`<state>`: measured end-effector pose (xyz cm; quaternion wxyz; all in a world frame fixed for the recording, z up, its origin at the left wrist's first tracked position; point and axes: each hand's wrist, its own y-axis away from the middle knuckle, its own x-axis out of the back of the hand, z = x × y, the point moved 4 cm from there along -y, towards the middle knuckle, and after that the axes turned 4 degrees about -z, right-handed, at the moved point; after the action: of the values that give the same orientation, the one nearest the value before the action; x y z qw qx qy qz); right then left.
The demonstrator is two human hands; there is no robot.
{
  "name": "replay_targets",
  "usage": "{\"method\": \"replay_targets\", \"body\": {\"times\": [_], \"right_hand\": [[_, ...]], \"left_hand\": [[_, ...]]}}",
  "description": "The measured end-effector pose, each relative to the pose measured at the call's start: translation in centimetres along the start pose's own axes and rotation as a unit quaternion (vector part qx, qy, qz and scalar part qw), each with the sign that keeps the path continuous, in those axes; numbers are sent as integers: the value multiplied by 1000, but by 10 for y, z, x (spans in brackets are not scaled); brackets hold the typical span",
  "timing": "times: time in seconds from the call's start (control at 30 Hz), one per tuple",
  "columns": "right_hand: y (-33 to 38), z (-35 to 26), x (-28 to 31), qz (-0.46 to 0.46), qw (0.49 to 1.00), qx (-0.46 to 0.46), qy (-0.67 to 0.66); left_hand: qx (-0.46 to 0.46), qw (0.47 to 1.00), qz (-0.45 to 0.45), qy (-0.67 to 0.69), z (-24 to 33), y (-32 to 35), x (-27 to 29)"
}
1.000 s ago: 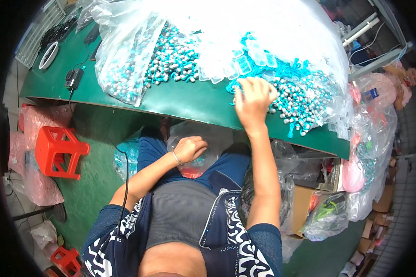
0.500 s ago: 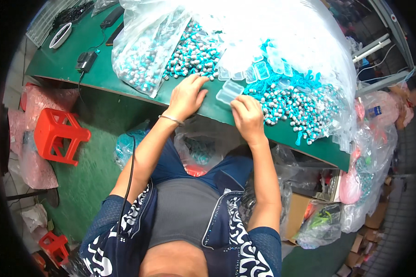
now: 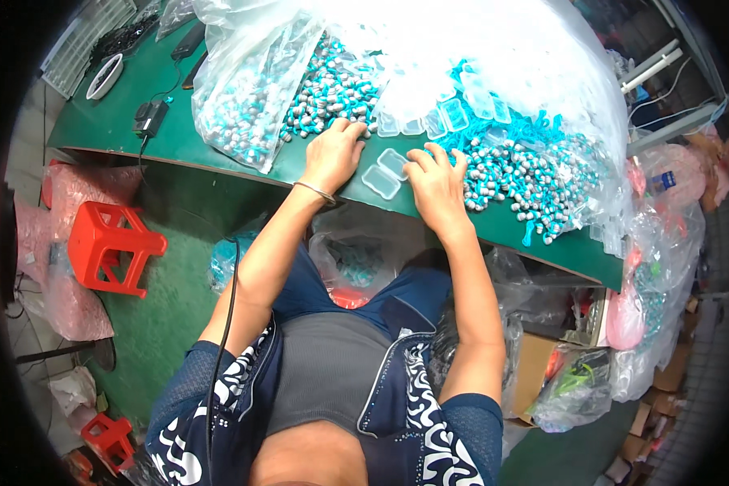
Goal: Sorting small blue and white components into individual plastic compartments.
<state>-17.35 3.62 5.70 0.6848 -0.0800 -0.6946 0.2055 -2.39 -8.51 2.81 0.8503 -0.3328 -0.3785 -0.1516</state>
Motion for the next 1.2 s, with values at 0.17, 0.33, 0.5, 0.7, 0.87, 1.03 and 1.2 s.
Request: {"method": "replay_targets", "body": {"times": [0.17, 0.33, 0.5, 0.7, 0.87, 1.03, 1.2], "right_hand": [[6, -18, 13, 13, 1000, 10, -16], [5, -41, 16, 39, 999, -3, -23], [1, -52, 3, 29, 996, -64, -45], [-20, -65, -9, 18, 987, -142, -67], [-17, -59, 9, 131, 966, -167, -147], [87, 42, 60, 210, 921, -319, 85], [179, 97, 50, 61, 836, -527, 138]], "left_hand": [[-15, 1000, 22, 10, -1, -6, -5], [-17, 998, 36, 50, -5, -5, -7], [-30, 995, 4, 92, -1, 10, 11], [-43, 997, -49, 36, -11, 17, 15], [-47, 997, -3, 66, -9, 22, 9], [-35, 996, -1, 77, -4, 24, 10], [-43, 996, 22, 72, 0, 25, 6]]}}
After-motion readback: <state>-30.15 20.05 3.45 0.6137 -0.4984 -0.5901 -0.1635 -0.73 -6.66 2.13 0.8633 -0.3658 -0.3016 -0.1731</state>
